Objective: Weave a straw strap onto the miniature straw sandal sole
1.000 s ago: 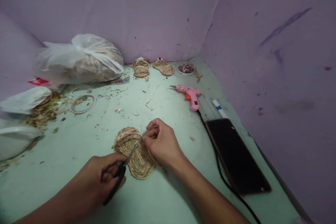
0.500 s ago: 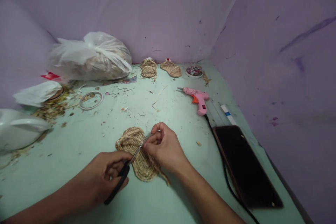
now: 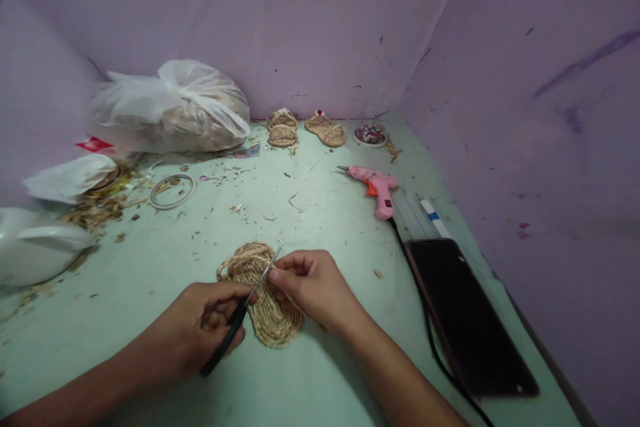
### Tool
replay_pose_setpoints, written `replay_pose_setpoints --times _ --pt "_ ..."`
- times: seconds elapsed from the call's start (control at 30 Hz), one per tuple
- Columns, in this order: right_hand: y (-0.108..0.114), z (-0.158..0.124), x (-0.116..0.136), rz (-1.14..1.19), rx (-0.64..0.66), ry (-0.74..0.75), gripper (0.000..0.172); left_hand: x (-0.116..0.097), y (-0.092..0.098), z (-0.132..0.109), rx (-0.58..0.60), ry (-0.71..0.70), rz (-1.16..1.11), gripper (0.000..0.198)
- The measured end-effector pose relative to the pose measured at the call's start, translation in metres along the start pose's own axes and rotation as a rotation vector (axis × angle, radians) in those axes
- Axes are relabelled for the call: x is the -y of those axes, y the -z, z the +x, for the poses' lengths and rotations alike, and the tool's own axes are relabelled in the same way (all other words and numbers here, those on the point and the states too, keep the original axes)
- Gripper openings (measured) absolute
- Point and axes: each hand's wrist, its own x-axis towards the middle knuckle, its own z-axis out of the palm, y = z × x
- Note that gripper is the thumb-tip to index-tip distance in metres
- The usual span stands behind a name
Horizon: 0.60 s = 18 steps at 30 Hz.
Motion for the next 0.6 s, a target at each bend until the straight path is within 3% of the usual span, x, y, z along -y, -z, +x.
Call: replay_pose_setpoints --times 0.33,0.6 --pt "-0.0031 -0.0046 -0.0016 -0.148 0.034 0.064 0.018 0.0041 -0.0008 -0.0018 0.023 0.001 0.038 0.004" --pt "-0.0054 -0.0077 -0.0002 -0.225 0.023 0.084 0.015 0.0062 0.0043 -0.0054 0.114 0.063 0.023 0.013"
